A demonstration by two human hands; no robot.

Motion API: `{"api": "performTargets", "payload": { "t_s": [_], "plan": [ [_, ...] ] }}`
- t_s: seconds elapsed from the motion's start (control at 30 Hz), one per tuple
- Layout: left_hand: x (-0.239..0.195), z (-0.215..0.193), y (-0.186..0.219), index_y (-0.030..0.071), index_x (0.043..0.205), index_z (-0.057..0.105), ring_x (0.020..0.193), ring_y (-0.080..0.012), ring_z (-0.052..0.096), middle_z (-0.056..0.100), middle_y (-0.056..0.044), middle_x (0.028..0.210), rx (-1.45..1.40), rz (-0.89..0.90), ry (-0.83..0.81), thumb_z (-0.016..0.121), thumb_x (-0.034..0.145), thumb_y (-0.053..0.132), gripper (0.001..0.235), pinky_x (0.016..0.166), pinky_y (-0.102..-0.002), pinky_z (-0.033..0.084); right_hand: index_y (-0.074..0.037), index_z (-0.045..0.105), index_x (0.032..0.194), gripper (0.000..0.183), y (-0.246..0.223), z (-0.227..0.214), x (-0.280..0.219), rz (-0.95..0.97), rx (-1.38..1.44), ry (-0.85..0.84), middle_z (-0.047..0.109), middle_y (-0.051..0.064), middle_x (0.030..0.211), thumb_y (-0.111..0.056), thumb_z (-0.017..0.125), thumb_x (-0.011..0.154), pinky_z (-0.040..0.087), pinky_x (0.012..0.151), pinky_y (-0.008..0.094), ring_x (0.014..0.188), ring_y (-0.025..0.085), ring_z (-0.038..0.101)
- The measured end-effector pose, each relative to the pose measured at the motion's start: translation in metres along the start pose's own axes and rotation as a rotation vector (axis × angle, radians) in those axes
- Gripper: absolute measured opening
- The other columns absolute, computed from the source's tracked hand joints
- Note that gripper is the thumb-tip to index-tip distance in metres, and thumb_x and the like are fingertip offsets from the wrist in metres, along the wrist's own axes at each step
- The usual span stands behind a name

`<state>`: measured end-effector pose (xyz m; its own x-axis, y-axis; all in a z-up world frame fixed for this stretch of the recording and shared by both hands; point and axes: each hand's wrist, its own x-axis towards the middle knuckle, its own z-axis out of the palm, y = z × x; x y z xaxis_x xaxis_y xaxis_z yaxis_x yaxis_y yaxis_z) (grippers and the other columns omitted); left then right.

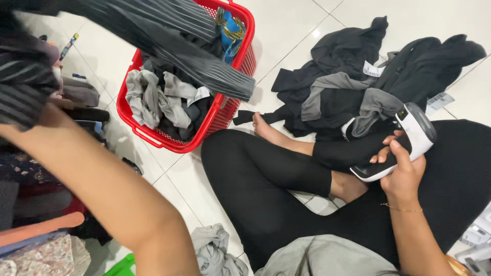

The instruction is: The person sits on the floor and uses a handheld barcode scanner to scan tags on various clothing items. After scanning, the person places the clothes into a red laundry basket.

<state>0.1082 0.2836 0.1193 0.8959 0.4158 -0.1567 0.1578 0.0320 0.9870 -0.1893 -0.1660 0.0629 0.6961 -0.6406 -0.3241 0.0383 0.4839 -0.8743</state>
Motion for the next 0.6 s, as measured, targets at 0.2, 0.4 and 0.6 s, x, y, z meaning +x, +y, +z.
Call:
{"api": "performTargets", "payload": {
  "t_s": [0.2, 0.4, 0.6],
  "plan": [
    [0.032, -0.018, 0.014, 0.011, 0.119, 0.067, 0.114, -0.0276, 0.063, 0.068, -0.011, 0.119, -0.043, -0.109, 0.112, 0.052, 0.085, 0.027, 0.040, 0.099, -0.044, 0.051, -0.010, 0.055, 0.122, 0.024, 0.000, 0.003, -0.001, -0.014, -0.009, -0.015, 0.059, 0.005, 0.097, -0.010, 0.059, 0.098, 0.052, 0.055, 0.028, 0.056, 0.009, 0.051],
    [0.012, -0.016, 0.054, 0.013, 0.113, 0.070, 0.109, -0.0256, 0.066, 0.070, -0.007, 0.114, -0.095, -0.221, 0.218, 0.050, 0.084, 0.031, 0.040, 0.095, -0.042, 0.055, -0.009, 0.056, 0.121, 0.023, 0.000, 0.004, -0.003, -0.016, -0.038, -0.006, 0.059, 0.006, 0.096, -0.011, 0.059, 0.098, 0.054, 0.055, 0.027, 0.055, 0.009, 0.051],
    [0.014, -0.008, 0.040, 0.015, 0.109, 0.072, 0.104, -0.0239, 0.068, 0.072, -0.005, 0.110, -0.138, -0.312, 0.294, 0.048, 0.083, 0.034, 0.040, 0.091, -0.041, 0.058, -0.009, 0.057, 0.122, 0.023, 0.004, 0.000, -0.002, -0.018, -0.012, -0.029, 0.059, 0.007, 0.096, -0.010, 0.060, 0.099, 0.055, 0.056, 0.027, 0.055, 0.009, 0.053]
  ]
}}
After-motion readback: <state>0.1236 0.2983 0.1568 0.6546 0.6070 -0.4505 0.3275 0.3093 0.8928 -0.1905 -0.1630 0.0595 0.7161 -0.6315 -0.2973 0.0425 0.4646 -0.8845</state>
